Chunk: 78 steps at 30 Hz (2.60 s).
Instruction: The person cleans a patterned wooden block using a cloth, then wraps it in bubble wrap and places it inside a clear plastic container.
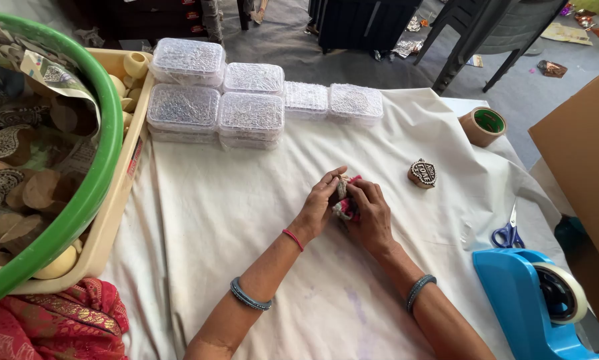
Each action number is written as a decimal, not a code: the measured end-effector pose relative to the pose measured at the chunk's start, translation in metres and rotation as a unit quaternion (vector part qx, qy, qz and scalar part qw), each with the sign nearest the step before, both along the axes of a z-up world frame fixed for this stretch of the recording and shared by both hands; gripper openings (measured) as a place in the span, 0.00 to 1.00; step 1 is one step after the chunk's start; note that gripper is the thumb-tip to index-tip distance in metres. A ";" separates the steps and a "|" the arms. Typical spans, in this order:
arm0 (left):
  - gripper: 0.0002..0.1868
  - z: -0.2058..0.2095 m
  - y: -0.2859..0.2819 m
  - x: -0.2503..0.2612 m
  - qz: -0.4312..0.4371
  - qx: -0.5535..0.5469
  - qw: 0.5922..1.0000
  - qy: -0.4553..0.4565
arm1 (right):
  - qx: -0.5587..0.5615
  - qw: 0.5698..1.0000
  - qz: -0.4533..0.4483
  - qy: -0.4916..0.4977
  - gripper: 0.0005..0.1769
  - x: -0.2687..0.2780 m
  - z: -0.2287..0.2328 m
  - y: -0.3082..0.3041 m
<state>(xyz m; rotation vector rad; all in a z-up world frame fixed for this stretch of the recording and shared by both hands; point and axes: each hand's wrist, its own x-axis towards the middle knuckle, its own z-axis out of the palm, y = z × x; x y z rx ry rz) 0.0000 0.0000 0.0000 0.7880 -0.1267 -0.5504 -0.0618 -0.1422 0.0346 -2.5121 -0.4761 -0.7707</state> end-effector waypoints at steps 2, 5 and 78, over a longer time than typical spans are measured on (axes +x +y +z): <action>0.22 -0.006 -0.002 0.001 0.006 0.002 1.000 -0.010 | -0.007 1.000 -0.014 -0.005 0.35 -0.002 0.000 0.001; 0.22 -0.016 -0.005 0.003 0.028 0.007 0.999 -0.022 | -0.016 0.999 -0.030 -0.025 0.30 -0.003 -0.003 0.001; 0.14 -0.025 0.000 0.009 0.133 -0.059 0.988 0.044 | 0.053 0.988 0.142 -0.012 0.33 -0.010 0.025 0.014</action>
